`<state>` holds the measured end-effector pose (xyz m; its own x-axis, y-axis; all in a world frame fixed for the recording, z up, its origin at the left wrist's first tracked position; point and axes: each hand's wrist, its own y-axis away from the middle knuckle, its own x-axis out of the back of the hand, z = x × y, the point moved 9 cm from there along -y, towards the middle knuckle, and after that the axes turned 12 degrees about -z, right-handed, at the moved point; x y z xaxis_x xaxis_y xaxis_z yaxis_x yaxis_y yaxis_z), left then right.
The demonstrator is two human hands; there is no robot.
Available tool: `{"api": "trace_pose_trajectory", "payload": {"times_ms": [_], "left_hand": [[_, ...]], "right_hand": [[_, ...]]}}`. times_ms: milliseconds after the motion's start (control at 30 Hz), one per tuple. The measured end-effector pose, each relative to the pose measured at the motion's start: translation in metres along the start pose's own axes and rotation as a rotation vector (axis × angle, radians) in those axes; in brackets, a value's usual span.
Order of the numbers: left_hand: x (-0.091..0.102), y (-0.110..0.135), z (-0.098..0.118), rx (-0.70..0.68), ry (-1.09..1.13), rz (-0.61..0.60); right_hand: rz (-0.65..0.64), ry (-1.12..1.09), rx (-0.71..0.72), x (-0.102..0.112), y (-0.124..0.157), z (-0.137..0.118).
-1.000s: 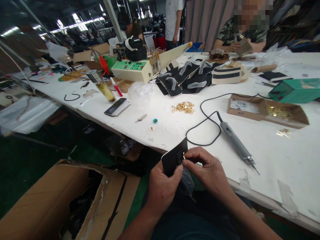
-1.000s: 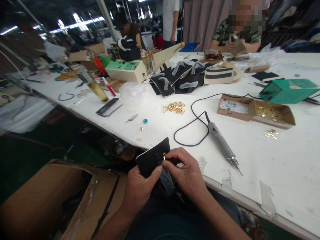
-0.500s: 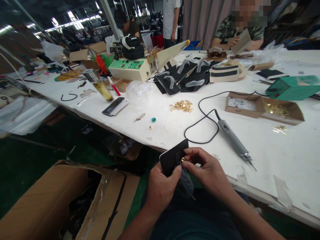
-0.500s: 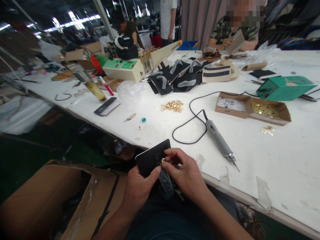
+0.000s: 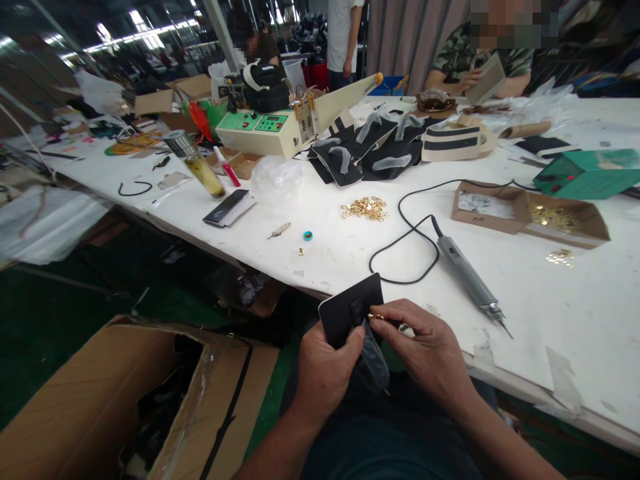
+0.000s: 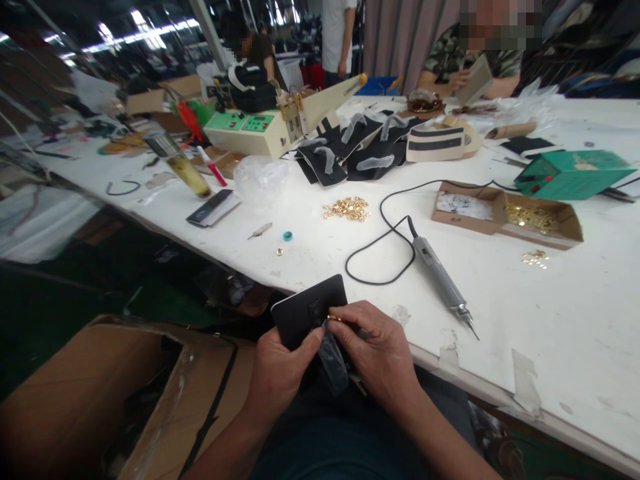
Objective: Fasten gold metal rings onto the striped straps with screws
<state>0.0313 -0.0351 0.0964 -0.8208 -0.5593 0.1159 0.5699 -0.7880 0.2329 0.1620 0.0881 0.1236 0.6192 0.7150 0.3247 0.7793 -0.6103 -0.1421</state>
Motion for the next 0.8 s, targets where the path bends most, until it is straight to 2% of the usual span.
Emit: {"api": "trace_pose_trajectory", "payload": {"times_ms": [100,167,300,433,667,800], "left_hand": [[-0.003,0.001,0.005,-0.033,-0.031,0.008],[-0.002,0.003,0.009,-0.078,-0.076,0.030],[-0.001,0.006,0.014,-0.160,-0.169,0.064],[-0.001,0.008,0.016,-0.208,-0.234,0.071],[-0.006,0.010,0.027,-0.320,-0.313,0.063],[-0.011,0.014,0.037,-0.435,-0.355,0.061]], "right_hand": [[0.025,0.095,0.157,0.000,-0.002,-0.020],[0.043,0.138,0.191,-0.001,-0.003,-0.026],[0.093,0.163,0.127,0.000,-0.003,-0.021],[0.085,0.145,0.080,0.001,-0.003,-0.015],[0.075,0.281,0.216,0.002,-0.002,-0.038],[0.076,0.327,0.224,0.003,-0.003,-0.042]]}}
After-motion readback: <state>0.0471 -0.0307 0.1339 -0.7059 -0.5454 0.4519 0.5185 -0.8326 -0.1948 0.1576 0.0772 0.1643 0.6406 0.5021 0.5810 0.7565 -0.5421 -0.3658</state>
